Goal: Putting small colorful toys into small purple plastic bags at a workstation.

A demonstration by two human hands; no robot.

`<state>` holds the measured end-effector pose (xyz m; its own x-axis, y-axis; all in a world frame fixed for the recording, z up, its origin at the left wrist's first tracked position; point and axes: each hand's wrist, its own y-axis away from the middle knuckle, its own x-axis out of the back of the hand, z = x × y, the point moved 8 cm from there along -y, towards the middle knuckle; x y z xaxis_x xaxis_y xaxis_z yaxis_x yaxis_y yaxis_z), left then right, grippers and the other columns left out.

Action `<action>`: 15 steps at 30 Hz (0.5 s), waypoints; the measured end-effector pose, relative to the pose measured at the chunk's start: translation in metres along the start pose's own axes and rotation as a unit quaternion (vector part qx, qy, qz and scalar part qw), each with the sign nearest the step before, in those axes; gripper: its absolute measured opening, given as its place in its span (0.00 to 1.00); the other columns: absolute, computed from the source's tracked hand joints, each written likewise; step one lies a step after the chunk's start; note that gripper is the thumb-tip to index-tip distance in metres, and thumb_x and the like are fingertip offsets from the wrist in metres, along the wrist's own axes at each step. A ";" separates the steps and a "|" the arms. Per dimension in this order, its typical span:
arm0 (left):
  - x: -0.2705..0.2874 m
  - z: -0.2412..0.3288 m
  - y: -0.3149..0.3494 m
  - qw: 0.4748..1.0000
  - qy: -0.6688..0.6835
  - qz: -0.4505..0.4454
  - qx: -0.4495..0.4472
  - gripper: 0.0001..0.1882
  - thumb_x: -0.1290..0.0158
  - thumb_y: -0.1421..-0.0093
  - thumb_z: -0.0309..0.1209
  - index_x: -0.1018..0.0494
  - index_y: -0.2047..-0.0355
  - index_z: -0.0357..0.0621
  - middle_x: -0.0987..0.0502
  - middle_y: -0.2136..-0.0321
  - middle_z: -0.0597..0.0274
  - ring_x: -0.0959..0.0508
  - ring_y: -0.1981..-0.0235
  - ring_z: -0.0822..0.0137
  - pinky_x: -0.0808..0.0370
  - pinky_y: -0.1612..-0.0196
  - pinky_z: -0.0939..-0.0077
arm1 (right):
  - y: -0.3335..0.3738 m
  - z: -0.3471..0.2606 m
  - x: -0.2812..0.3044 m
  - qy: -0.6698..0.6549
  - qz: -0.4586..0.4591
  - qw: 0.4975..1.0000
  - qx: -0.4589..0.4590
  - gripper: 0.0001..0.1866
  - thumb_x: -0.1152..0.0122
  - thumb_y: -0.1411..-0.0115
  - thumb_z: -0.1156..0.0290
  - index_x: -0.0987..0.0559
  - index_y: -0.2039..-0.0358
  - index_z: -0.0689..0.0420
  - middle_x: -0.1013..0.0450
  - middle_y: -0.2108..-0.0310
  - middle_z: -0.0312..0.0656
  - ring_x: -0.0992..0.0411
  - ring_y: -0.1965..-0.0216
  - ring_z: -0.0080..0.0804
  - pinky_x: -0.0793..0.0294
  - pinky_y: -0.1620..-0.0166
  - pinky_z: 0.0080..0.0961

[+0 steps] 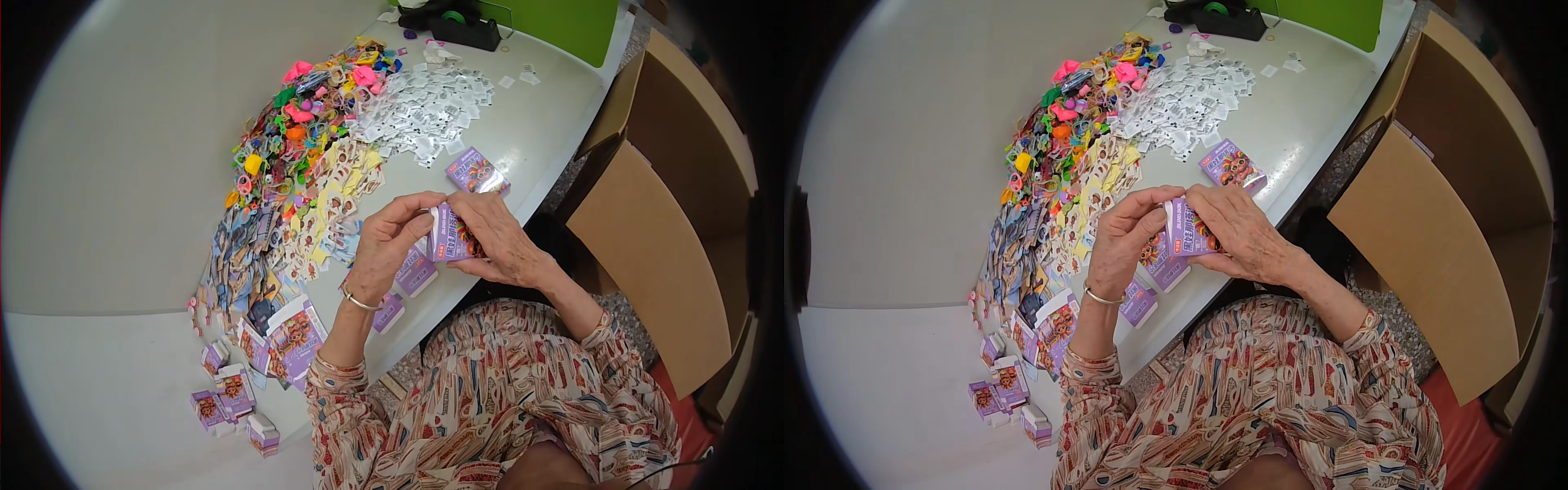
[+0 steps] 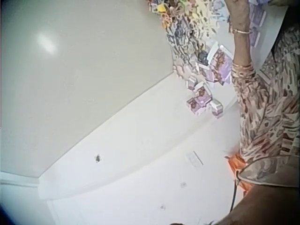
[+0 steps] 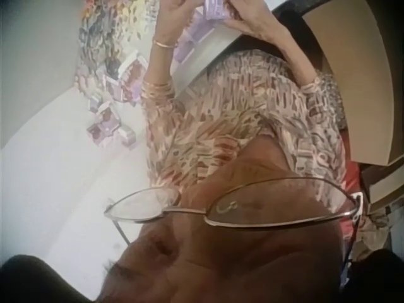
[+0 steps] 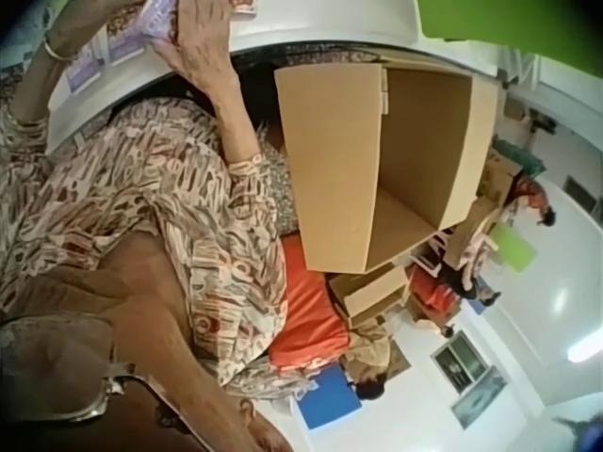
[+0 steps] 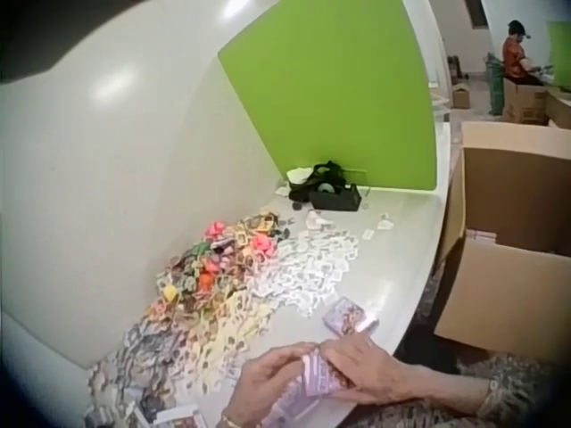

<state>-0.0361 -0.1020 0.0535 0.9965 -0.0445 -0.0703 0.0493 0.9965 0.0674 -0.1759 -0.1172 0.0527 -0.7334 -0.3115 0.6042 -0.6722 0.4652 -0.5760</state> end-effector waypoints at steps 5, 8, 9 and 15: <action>-0.001 -0.007 0.001 1.000 -0.004 0.016 0.016 0.14 0.51 0.37 0.23 0.28 0.50 0.36 0.25 0.53 0.58 0.26 0.53 0.73 0.29 0.49 0.79 | 0.002 0.000 0.000 -0.003 -0.012 1.000 0.000 0.47 0.29 0.55 0.65 0.45 0.38 0.64 0.40 0.45 0.56 0.39 0.48 0.56 0.40 0.45 0.45; -0.002 -0.011 0.002 0.999 -0.007 0.029 0.033 0.14 0.51 0.37 0.23 0.28 0.50 0.36 0.25 0.53 0.58 0.25 0.53 0.73 0.28 0.50 0.80 | 0.003 -0.001 0.000 -0.006 -0.005 1.000 0.013 0.47 0.29 0.55 0.65 0.45 0.39 0.65 0.40 0.45 0.56 0.39 0.47 0.55 0.40 0.45 0.46; -0.002 -0.012 0.002 0.998 -0.003 0.034 0.044 0.14 0.52 0.37 0.23 0.29 0.50 0.37 0.25 0.53 0.58 0.26 0.53 0.73 0.28 0.50 0.80 | 0.003 -0.001 -0.001 0.000 -0.009 1.000 0.012 0.47 0.29 0.55 0.65 0.44 0.39 0.66 0.40 0.45 0.56 0.39 0.47 0.55 0.40 0.44 0.46; -0.003 -0.015 -0.001 0.997 0.034 0.013 0.072 0.15 0.50 0.38 0.23 0.32 0.50 0.38 0.26 0.54 0.60 0.26 0.55 0.73 0.27 0.52 0.79 | 0.004 -0.001 -0.005 0.022 -0.026 0.999 0.015 0.45 0.30 0.53 0.65 0.44 0.39 0.67 0.41 0.44 0.56 0.39 0.47 0.56 0.41 0.44 0.47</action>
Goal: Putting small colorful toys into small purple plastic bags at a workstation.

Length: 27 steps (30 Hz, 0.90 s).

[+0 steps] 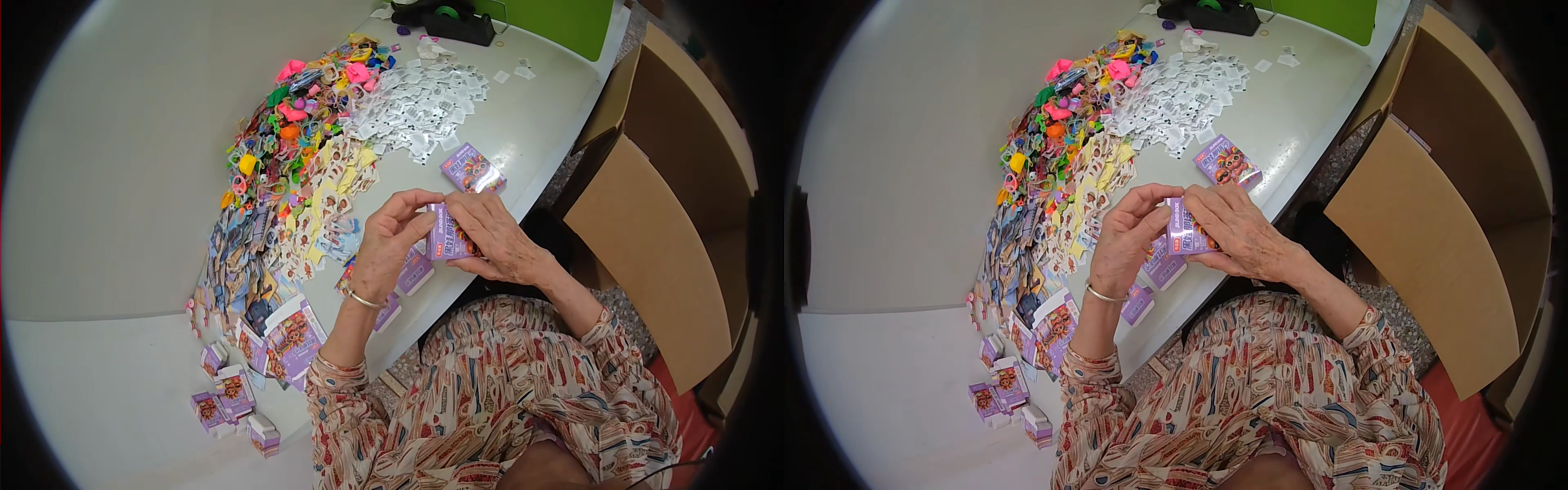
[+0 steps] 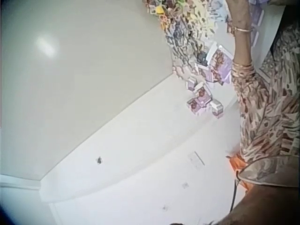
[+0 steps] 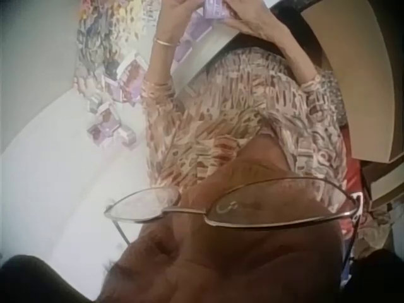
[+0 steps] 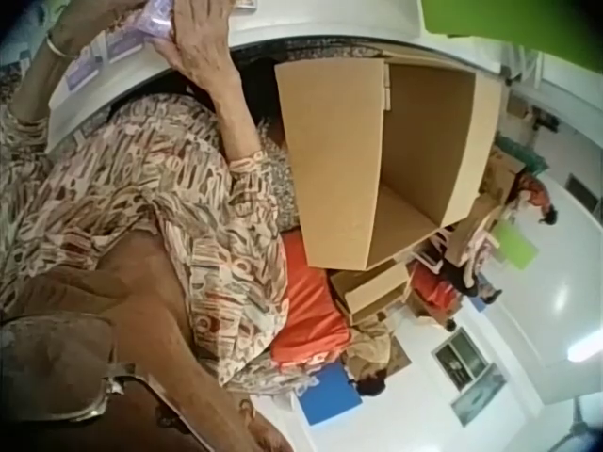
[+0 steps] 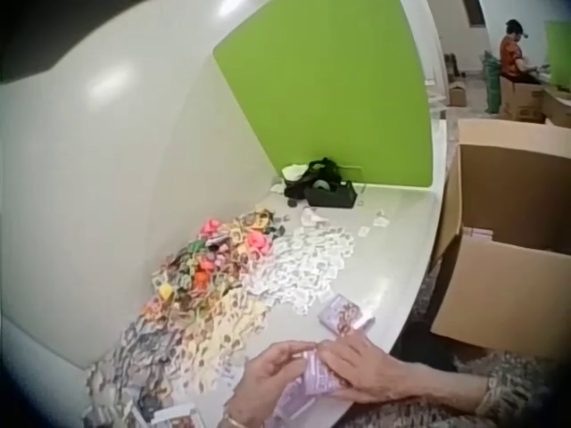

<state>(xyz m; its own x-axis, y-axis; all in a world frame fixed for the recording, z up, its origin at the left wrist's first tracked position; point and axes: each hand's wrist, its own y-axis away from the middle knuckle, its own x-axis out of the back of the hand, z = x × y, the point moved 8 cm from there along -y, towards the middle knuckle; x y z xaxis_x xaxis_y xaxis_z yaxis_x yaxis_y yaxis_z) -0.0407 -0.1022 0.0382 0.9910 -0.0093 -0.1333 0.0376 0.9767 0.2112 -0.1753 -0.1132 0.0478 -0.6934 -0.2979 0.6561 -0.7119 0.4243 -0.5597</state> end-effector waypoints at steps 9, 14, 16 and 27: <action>0.001 -0.019 -0.012 0.955 0.117 -0.192 0.193 0.14 0.42 0.46 0.23 0.29 0.59 0.42 0.26 0.59 0.65 0.25 0.57 0.72 0.27 0.51 0.75 | 0.006 -0.010 -0.002 -0.045 -0.039 0.998 0.036 0.46 0.31 0.54 0.66 0.45 0.38 0.67 0.42 0.42 0.55 0.39 0.46 0.55 0.40 0.43 0.46; -0.004 -0.019 -0.017 0.946 0.121 -0.210 0.215 0.13 0.43 0.44 0.22 0.28 0.58 0.42 0.25 0.61 0.65 0.24 0.60 0.73 0.26 0.55 0.77 | 0.011 -0.006 -0.004 -0.064 -0.040 0.997 0.033 0.46 0.31 0.53 0.66 0.46 0.38 0.67 0.42 0.42 0.55 0.39 0.46 0.55 0.40 0.43 0.46; -0.004 -0.026 -0.019 0.944 0.123 -0.212 0.223 0.13 0.42 0.44 0.23 0.28 0.58 0.42 0.25 0.61 0.65 0.24 0.60 0.73 0.26 0.55 0.77 | 0.013 -0.005 -0.005 -0.077 -0.022 0.996 0.042 0.46 0.31 0.52 0.65 0.46 0.38 0.67 0.42 0.42 0.55 0.39 0.45 0.55 0.40 0.43 0.46; 0.045 -0.011 -0.002 0.985 0.128 0.094 0.067 0.16 0.47 0.38 0.30 0.32 0.51 0.39 0.26 0.56 0.57 0.24 0.58 0.68 0.26 0.54 0.73 | 0.002 0.039 0.017 0.070 0.082 0.989 -0.099 0.43 0.29 0.56 0.67 0.42 0.42 0.66 0.34 0.54 0.55 0.34 0.55 0.52 0.35 0.50 0.39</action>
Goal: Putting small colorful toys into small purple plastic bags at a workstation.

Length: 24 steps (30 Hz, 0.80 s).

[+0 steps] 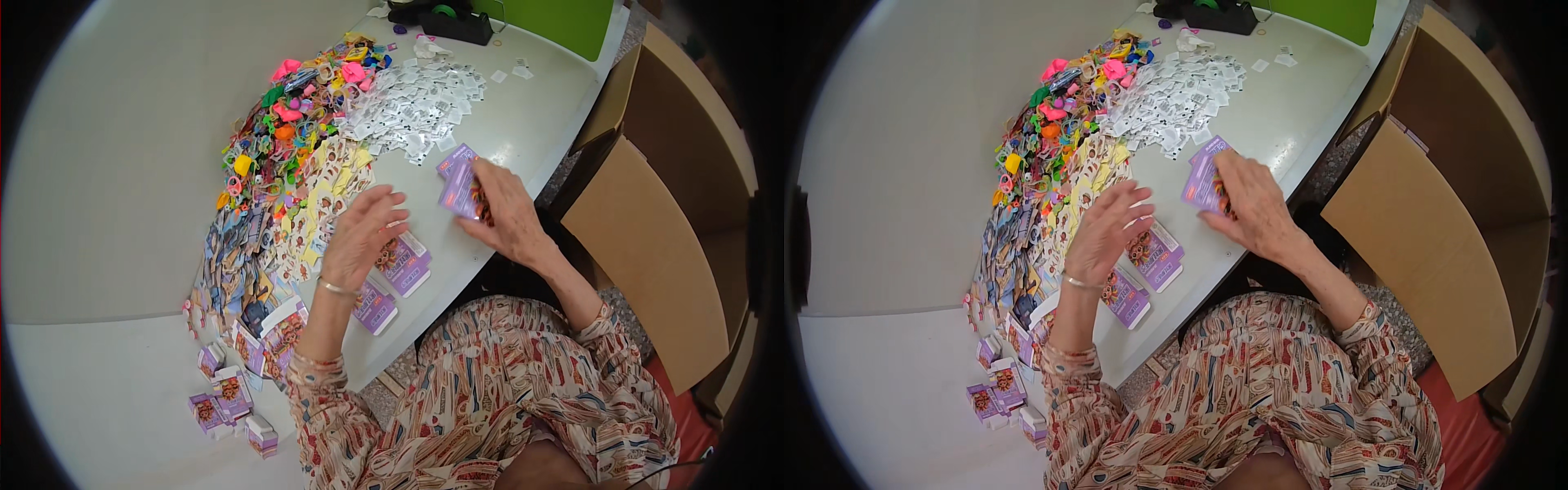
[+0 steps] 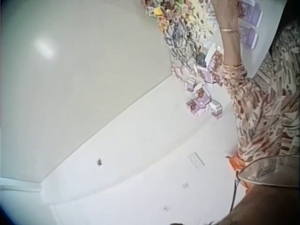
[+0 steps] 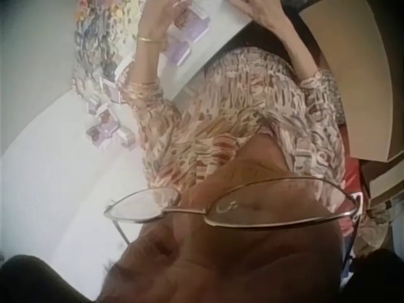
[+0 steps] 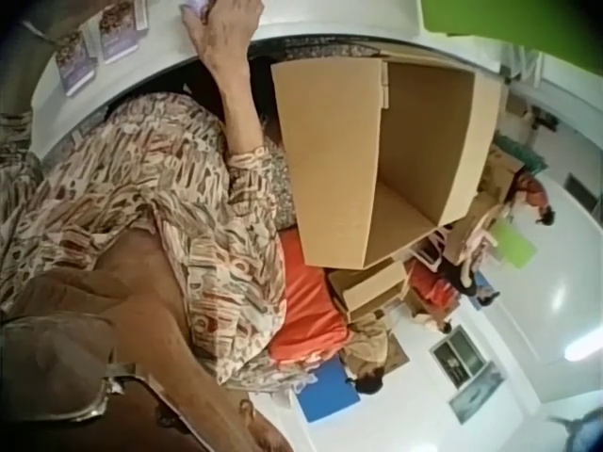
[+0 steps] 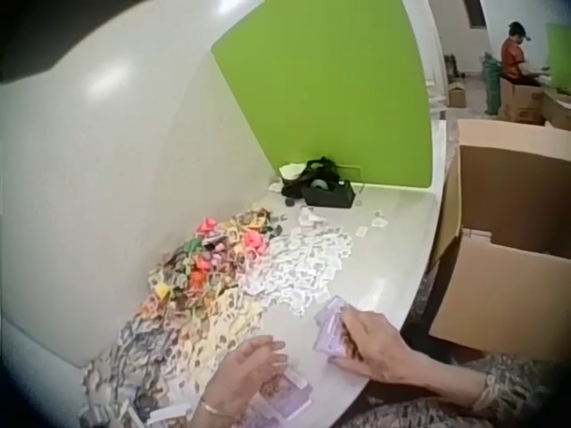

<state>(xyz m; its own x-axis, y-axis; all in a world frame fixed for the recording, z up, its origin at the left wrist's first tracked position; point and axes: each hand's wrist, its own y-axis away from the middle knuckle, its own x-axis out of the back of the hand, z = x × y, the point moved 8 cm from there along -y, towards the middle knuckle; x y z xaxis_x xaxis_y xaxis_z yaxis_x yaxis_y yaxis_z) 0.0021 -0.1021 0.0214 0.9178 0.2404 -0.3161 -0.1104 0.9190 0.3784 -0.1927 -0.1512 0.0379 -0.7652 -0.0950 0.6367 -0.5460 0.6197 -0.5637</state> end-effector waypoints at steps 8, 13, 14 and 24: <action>0.038 -0.005 0.070 0.996 -0.041 0.062 -0.055 0.15 0.49 0.36 0.32 0.31 0.52 0.36 0.24 0.57 0.59 0.24 0.59 0.72 0.26 0.55 0.76 | -0.022 0.044 -0.032 0.123 -0.025 0.975 -0.185 0.42 0.29 0.57 0.62 0.39 0.45 0.63 0.35 0.54 0.52 0.32 0.58 0.50 0.31 0.55 0.41; 0.076 -0.011 0.114 0.972 -0.144 0.143 -0.115 0.15 0.49 0.36 0.30 0.30 0.52 0.34 0.24 0.55 0.56 0.23 0.57 0.70 0.27 0.52 0.74 | -0.027 0.058 -0.052 0.165 -0.105 0.958 -0.209 0.41 0.30 0.58 0.63 0.39 0.45 0.62 0.34 0.55 0.53 0.30 0.60 0.52 0.27 0.60 0.43; 0.085 -0.015 0.125 0.971 -0.144 0.156 -0.113 0.15 0.49 0.36 0.30 0.30 0.52 0.34 0.24 0.55 0.56 0.23 0.57 0.70 0.27 0.52 0.74 | -0.029 0.064 -0.050 0.175 -0.087 0.959 -0.204 0.41 0.31 0.58 0.64 0.39 0.45 0.61 0.34 0.55 0.52 0.30 0.60 0.52 0.27 0.61 0.43; 0.084 -0.051 0.126 0.676 -0.714 0.118 -0.138 0.60 0.33 0.63 0.57 0.49 0.35 0.46 0.47 0.39 0.35 0.49 0.37 0.34 0.49 0.37 0.49 | -0.042 0.006 -0.034 0.303 0.074 0.949 -0.035 0.42 0.31 0.53 0.58 0.39 0.42 0.62 0.39 0.44 0.54 0.40 0.45 0.54 0.40 0.44 0.46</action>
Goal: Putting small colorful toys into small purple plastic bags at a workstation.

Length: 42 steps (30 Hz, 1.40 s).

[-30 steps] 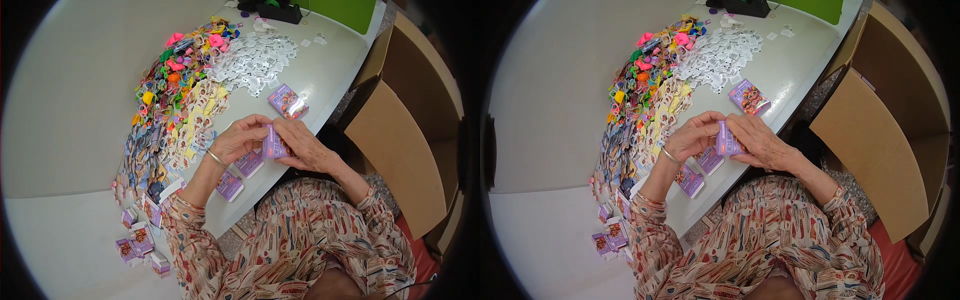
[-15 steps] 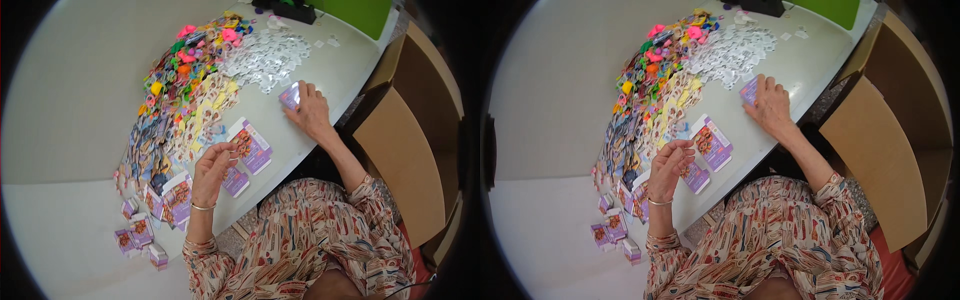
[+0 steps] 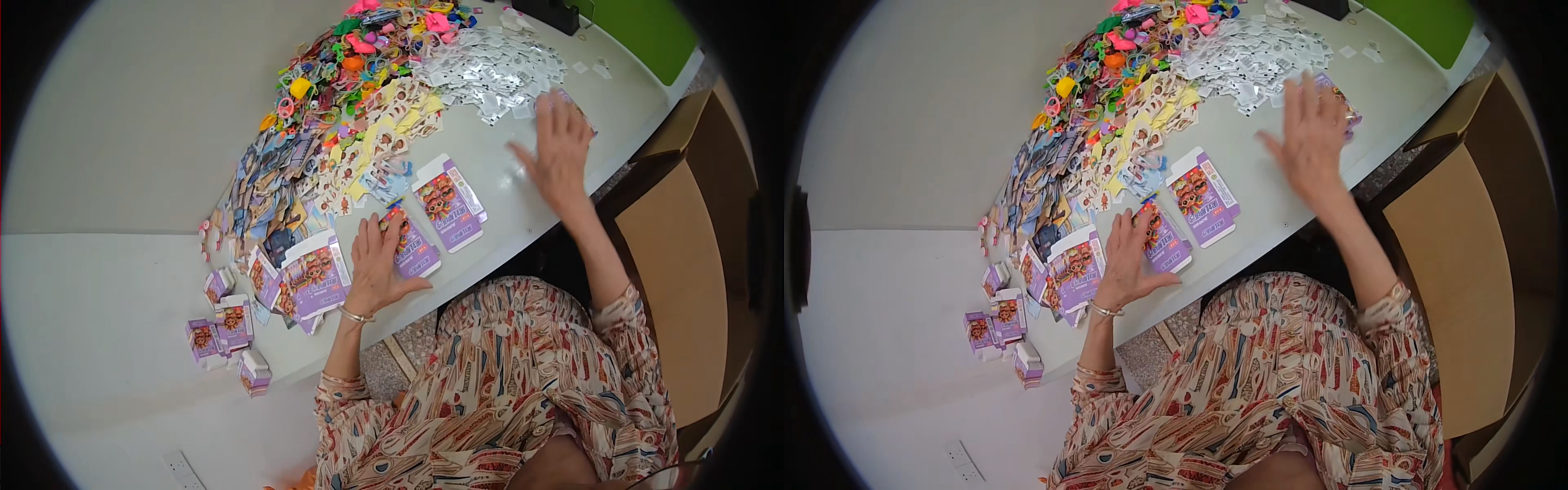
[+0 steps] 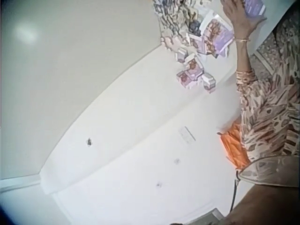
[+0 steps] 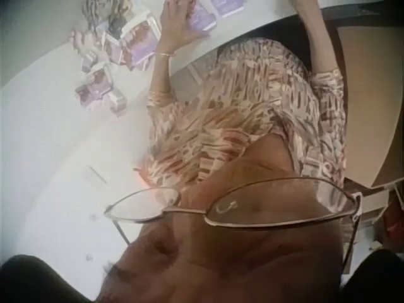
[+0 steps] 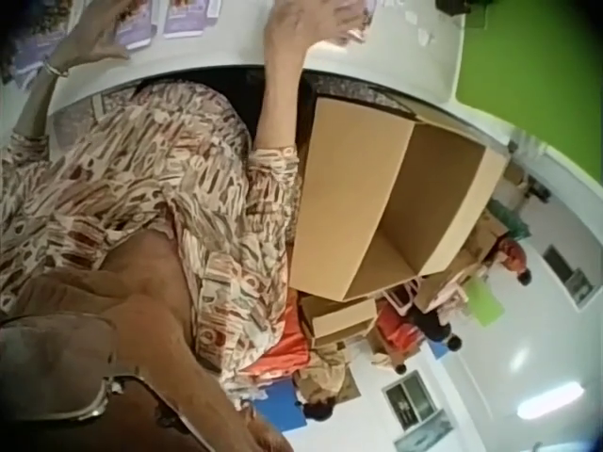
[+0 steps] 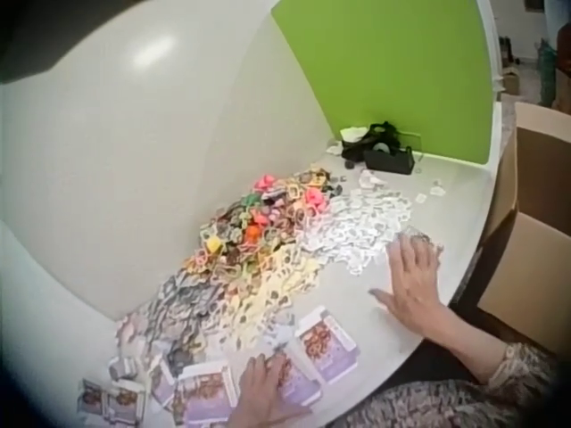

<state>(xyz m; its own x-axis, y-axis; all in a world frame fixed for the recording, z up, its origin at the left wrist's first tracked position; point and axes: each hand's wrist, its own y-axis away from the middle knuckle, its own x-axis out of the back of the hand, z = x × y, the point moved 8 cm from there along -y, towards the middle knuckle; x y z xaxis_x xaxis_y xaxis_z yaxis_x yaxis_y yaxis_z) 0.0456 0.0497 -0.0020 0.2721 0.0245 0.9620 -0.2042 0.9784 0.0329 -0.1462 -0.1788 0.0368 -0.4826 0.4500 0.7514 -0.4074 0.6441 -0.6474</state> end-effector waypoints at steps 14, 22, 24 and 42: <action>-0.013 0.055 -0.006 0.533 0.822 -0.200 0.020 0.53 0.38 0.51 0.52 0.53 0.34 0.38 0.45 0.36 0.58 0.43 0.36 0.61 0.48 0.34 0.63 | 0.073 -0.119 0.044 -0.459 -0.142 0.839 0.256 0.54 0.24 0.65 0.66 0.46 0.41 0.66 0.47 0.39 0.59 0.43 0.41 0.60 0.41 0.39 0.44; -0.013 -0.049 -0.062 0.854 0.499 0.000 0.148 0.25 0.50 0.37 0.44 0.31 0.47 0.38 0.29 0.48 0.58 0.31 0.49 0.66 0.36 0.44 0.65 | 0.052 -0.069 0.029 -0.360 -0.182 0.909 0.101 0.44 0.28 0.62 0.72 0.41 0.45 0.66 0.35 0.55 0.53 0.33 0.57 0.49 0.31 0.52 0.39; -0.009 -0.082 -0.077 0.881 0.422 0.062 0.204 0.24 0.48 0.38 0.45 0.29 0.51 0.38 0.27 0.51 0.57 0.29 0.50 0.59 0.36 0.46 0.62 | 0.048 -0.058 0.022 -0.288 -0.218 0.930 0.059 0.43 0.30 0.59 0.70 0.41 0.45 0.66 0.35 0.55 0.52 0.34 0.57 0.48 0.32 0.53 0.38; 0.059 -0.098 -0.042 0.838 0.437 0.255 0.207 0.06 0.44 0.40 0.30 0.27 0.71 0.42 0.25 0.76 0.67 0.27 0.77 0.79 0.27 0.74 0.85 | 0.056 -0.066 0.009 -0.309 -0.278 0.907 0.072 0.43 0.28 0.60 0.69 0.41 0.46 0.64 0.36 0.55 0.51 0.34 0.57 0.49 0.32 0.53 0.37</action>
<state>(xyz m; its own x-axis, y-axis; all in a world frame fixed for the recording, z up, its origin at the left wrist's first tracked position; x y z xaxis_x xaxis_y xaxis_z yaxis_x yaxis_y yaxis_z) 0.1628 0.0301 0.0266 0.5978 0.7347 0.3208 -0.7623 0.6448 -0.0564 -0.1225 -0.0982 0.0152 -0.4964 -0.3811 0.7800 -0.7961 0.5582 -0.2338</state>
